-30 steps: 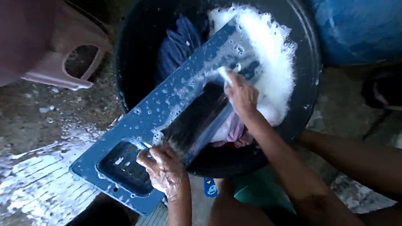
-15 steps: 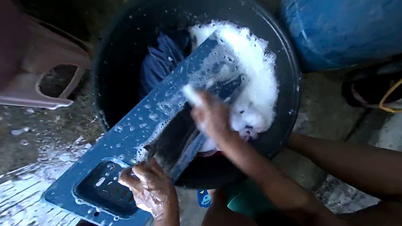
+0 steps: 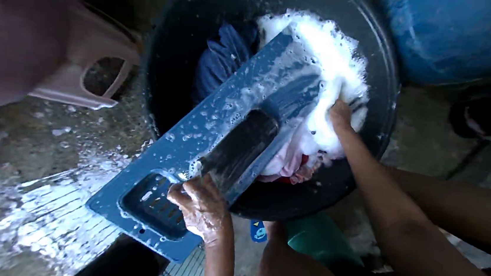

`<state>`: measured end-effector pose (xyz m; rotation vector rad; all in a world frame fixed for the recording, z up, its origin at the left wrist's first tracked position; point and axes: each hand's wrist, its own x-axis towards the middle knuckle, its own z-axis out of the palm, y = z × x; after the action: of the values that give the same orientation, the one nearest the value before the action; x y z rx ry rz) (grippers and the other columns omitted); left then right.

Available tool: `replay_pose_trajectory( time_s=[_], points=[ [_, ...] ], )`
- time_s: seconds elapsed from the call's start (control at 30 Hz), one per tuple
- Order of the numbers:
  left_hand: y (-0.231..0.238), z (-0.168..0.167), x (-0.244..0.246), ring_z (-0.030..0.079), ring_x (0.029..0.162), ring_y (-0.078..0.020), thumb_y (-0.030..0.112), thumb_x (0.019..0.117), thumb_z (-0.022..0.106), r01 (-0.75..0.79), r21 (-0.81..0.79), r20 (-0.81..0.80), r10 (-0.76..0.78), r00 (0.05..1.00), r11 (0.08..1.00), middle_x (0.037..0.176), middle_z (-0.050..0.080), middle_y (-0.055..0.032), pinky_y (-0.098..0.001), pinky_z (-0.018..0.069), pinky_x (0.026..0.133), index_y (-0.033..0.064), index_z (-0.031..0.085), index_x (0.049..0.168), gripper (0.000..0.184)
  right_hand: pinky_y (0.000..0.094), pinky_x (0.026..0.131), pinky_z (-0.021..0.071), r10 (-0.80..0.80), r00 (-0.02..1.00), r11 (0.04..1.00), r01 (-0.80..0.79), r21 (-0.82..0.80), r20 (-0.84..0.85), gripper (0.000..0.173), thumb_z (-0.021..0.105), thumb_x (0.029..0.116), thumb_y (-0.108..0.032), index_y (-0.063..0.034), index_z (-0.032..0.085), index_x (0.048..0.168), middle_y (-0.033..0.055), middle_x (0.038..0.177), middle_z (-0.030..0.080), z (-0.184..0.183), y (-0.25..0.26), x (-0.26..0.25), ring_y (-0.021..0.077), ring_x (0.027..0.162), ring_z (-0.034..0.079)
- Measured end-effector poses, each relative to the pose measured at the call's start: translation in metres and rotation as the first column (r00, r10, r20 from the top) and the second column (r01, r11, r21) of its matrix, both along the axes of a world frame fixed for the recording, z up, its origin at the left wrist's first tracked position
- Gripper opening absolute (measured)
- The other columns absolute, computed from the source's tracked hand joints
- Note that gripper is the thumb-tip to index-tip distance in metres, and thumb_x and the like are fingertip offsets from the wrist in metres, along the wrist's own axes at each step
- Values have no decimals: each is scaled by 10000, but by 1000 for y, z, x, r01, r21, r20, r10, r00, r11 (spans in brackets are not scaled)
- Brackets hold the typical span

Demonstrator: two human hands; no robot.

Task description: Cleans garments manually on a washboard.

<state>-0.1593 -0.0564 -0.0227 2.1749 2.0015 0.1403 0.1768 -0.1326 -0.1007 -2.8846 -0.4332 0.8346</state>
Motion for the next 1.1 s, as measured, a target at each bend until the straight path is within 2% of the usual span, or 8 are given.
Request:
replay_pose_trajectory(
  time_s=[0.13,0.27,0.4,0.6,0.8,0.87,1.0,1.1],
  points=[
    [0,-2,-1,686,908,-479,282,1044,578,-12,10,-19,12,1000,1000,1315,519,-363,-512,586,696,-59,615,1229,390,547,980,517,6,1000,931,-1,366,-14,437,665,966,-240,10,604,1320,230,1214,661,30,-6,-50,331,1139,645],
    [0,-4,-1,687,909,-470,282,1049,566,-18,8,-33,18,999,1000,1313,529,-348,-502,585,691,-50,616,1248,390,429,593,573,41,997,710,16,704,-63,298,600,1000,-191,-21,611,1244,120,883,678,65,8,-175,213,710,664],
    [0,-3,-2,683,950,-493,111,998,572,-9,-27,-38,8,999,1000,1368,497,-379,-523,582,694,-58,594,1323,367,392,742,612,531,741,411,-649,640,410,275,707,919,-174,-141,752,1188,84,1029,758,56,39,-242,233,881,737],
    [0,-1,2,668,1002,-507,106,988,584,-37,-54,-46,35,998,998,1388,493,-365,-533,578,714,-20,614,1314,351,592,682,562,275,896,859,-391,329,348,372,582,1001,-172,-66,641,1353,213,1128,732,37,72,-114,424,854,732],
    [0,-2,-2,677,954,-496,191,1024,573,2,-27,-25,-2,1000,1000,1340,509,-375,-518,583,696,-54,610,1283,359,368,805,618,573,697,358,-685,634,430,292,681,952,-144,-129,732,1240,85,1102,755,53,50,-234,211,955,741],
    [1,-6,-3,677,929,-488,250,1029,584,-1,-14,-21,1,1000,1000,1320,518,-370,-510,579,688,-48,623,1253,376,395,808,627,525,698,422,-710,563,487,305,682,949,-116,-94,734,1249,122,1144,756,31,53,-191,250,965,753],
    [2,-6,4,673,936,-490,268,1029,596,-17,23,-35,18,999,1000,1290,538,-357,-506,575,684,-21,642,1240,361,589,708,557,311,891,872,-406,272,331,382,561,1014,-190,-95,620,1380,211,1135,723,44,95,-102,427,894,725],
    [1,-2,2,676,953,-486,240,1027,599,-21,0,-30,21,999,1000,1323,524,-362,-516,582,701,-29,631,1261,358,469,675,605,413,840,666,-543,511,353,400,673,944,-171,-65,642,1328,161,1070,725,79,87,-182,299,843,727]
  ],
)
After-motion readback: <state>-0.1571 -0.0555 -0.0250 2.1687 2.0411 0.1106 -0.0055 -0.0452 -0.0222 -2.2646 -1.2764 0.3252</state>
